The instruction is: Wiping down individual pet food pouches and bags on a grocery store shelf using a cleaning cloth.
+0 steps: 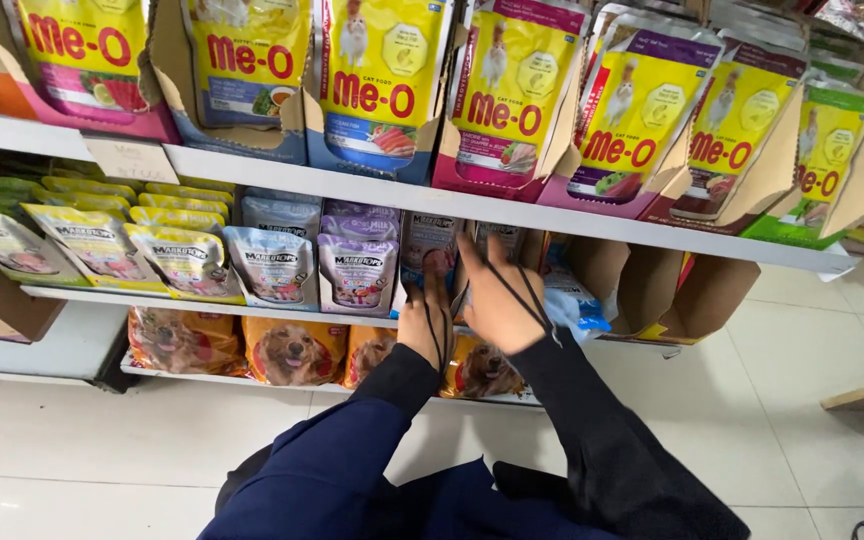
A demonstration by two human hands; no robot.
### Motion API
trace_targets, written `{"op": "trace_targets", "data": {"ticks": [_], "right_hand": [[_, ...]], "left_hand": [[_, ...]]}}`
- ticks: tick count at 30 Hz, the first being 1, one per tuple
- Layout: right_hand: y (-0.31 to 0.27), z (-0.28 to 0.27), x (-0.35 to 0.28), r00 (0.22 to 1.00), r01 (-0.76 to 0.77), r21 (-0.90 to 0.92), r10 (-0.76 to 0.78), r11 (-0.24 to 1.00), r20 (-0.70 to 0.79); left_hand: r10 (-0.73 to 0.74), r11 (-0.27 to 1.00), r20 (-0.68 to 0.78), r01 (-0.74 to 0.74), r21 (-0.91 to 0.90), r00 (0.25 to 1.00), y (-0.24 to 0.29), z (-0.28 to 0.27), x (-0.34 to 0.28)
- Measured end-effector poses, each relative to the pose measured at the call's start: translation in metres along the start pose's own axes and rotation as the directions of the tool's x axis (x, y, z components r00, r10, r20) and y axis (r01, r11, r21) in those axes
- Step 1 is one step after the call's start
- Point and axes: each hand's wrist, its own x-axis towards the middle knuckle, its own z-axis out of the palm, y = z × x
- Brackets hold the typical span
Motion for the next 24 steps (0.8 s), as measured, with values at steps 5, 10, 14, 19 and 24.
{"op": "trace_targets", "data": {"ticks": [5, 10, 14, 19, 24], "right_hand": [[0.012, -0.001, -0.051, 1.000, 0.017, 0.162, -0.019, 0.987, 0.005], [0.048, -0.007, -0.079, 0.999, 0.029, 0.289, -0.036, 0.957, 0.018], [0.089, 0.024, -0.079, 0.994, -0.053, 0.466, 0.091, 0.883, -0.058], [0.117, 0.061, -0.085, 0.964, 0.053, 0.345, 0.043, 0.937, -0.263], [0.116, 0.061, -0.088, 0.975, 0.099, 0.400, -0.008, 0.911, -0.223]], "left_hand": [[0.010, 0.999, 0.000, -0.010, 0.040, 1.000, -0.002, 0.009, 0.001], [0.005, 1.000, -0.064, -0.006, -0.018, 0.998, 0.004, 0.069, 0.016], [0.008, 0.979, -0.059, -0.020, -0.204, 0.998, -0.016, -0.068, -0.046], [0.078, 0.957, -0.172, -0.122, -0.264, 0.982, -0.026, -0.087, -0.056], [0.160, 0.946, -0.303, -0.233, -0.226, 0.940, -0.020, -0.115, -0.077]]}}
